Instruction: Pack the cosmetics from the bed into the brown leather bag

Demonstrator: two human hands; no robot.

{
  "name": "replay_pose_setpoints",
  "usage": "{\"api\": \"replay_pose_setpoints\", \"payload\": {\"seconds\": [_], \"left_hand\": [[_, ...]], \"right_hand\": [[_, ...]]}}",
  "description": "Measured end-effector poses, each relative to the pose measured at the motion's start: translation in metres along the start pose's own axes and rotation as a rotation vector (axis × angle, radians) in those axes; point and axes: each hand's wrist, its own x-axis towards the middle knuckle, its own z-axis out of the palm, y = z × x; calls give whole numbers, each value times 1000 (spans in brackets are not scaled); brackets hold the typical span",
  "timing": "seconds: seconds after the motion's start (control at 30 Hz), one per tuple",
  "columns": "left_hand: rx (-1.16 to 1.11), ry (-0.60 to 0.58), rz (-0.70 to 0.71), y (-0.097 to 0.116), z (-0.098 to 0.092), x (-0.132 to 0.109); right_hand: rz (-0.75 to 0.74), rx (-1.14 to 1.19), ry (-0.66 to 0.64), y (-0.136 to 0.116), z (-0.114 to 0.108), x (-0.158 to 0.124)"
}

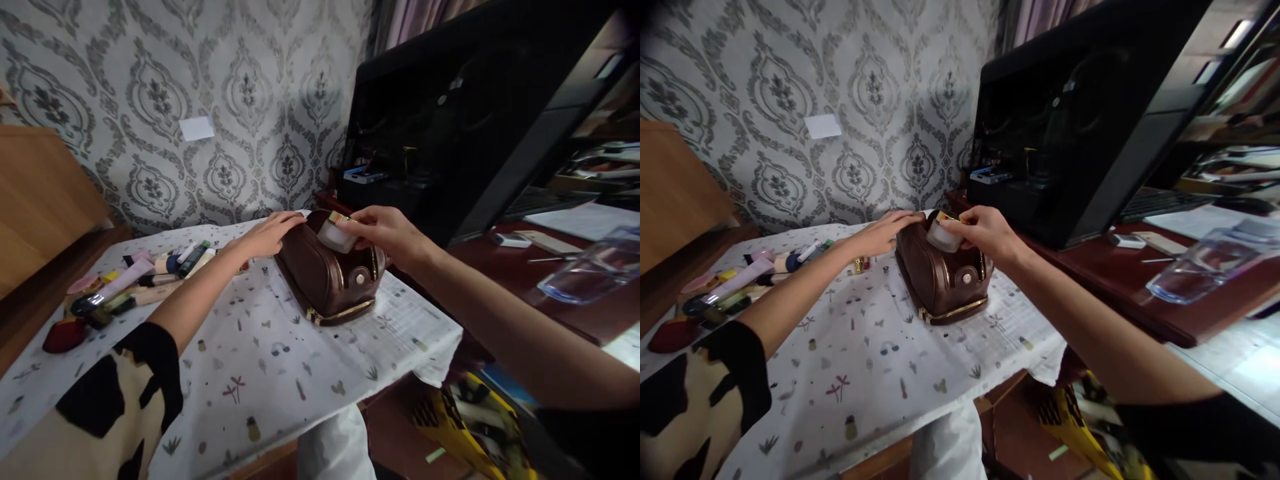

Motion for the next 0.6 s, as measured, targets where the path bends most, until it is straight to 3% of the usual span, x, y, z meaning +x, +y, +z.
{"api": "replay_pose_setpoints", "payload": {"seconds": [0.13, 0.3, 0.43, 0.6], "left_hand": [[67, -42, 107, -3, 7, 21], [123, -48, 94, 4, 4, 25], [79, 71, 61, 11, 1, 14], [23, 149, 58, 21, 1, -16]], "right_hand": [[176, -79, -133, -10, -7, 5], [139, -375, -164, -13, -9, 7], [48, -568, -167, -9, -13, 4], [35, -551, -137, -7, -13, -9]]}}
